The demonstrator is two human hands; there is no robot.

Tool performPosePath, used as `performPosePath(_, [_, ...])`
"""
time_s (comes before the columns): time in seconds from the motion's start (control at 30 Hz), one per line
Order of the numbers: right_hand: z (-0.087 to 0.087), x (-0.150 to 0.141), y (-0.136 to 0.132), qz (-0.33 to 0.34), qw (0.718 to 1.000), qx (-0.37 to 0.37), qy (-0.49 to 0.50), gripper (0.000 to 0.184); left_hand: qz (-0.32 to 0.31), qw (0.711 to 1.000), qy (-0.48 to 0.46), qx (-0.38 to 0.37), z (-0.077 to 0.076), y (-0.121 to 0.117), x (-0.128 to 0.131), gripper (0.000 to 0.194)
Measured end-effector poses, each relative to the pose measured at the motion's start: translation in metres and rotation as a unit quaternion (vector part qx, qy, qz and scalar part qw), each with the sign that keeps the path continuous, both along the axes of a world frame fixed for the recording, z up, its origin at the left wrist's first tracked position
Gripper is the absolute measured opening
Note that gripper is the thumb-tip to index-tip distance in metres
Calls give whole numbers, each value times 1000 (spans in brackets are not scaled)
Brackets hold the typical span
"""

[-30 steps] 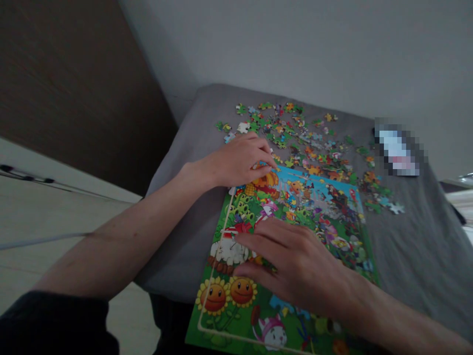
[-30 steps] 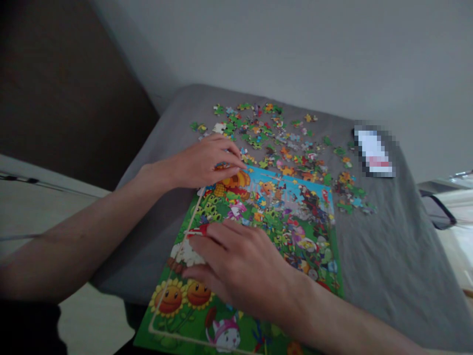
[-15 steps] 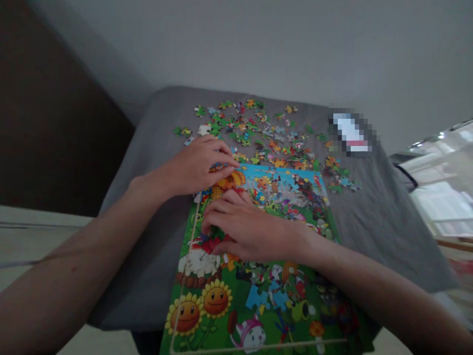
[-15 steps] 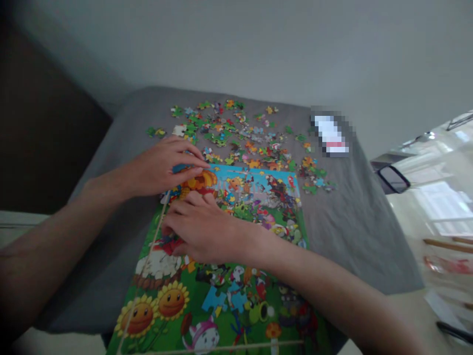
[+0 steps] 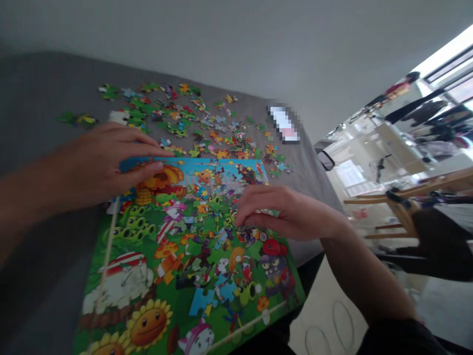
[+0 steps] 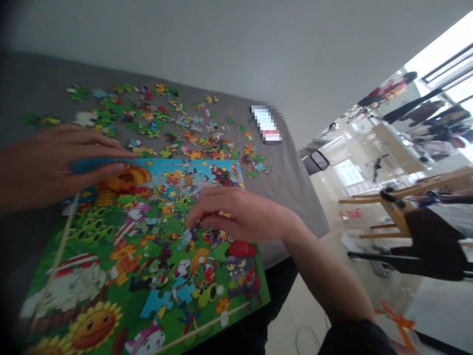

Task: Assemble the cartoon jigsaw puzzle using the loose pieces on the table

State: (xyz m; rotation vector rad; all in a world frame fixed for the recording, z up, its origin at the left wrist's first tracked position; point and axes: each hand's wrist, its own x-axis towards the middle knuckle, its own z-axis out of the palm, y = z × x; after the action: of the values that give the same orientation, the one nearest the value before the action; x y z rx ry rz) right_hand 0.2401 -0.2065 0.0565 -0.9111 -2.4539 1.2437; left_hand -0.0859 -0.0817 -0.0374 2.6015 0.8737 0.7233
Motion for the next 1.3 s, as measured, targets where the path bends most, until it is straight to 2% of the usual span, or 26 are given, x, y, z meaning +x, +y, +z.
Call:
performPosePath(0.13, [3,38,-15,2,991,-87,-98,26,6,1000,6,-3,-7,4,-5,41])
performPosePath(0.3, [-8,44,-29,17,973,-178,-146,40,-12,1000,0,-2,-11,4,-5,44])
performPosePath(0.37, [-10,42,-33,13,977,-140,-162,51,-14,1000,-2,-6,-12,3,-4,42])
performPosePath(0.43, [-10,41,-37,-2,981,-59,-187,60,-11,1000,-2,-19,-13,3,-3,39])
performPosePath(0.53, [-7,45,-41,-14,977,32,-212,50,-4,999,-1,-35,-12,1,-3,37])
performPosePath(0.63, [-10,54,-47,-57,971,70,-224,35,-6,999,-4,-35,-10,-1,0,38])
performPosePath(0.73, [-21,64,-57,-133,962,68,-228,27,-13,1000,-3,-15,-7,-2,3,38])
performPosePath(0.87, [-37,71,-69,-194,958,57,-204,31,-14,1000,14,16,-7,-3,5,35])
performPosePath(1.03, [-47,72,-70,-202,965,23,-167,29,-17,998,48,40,-2,-8,8,46])
performPosePath(1.17, [-47,78,-66,-204,965,-11,-163,38,-13,993,110,40,8,-16,12,52])
performPosePath(1.3, [-46,82,-65,-198,965,-37,-167,40,-15,993,111,38,13,-22,16,62])
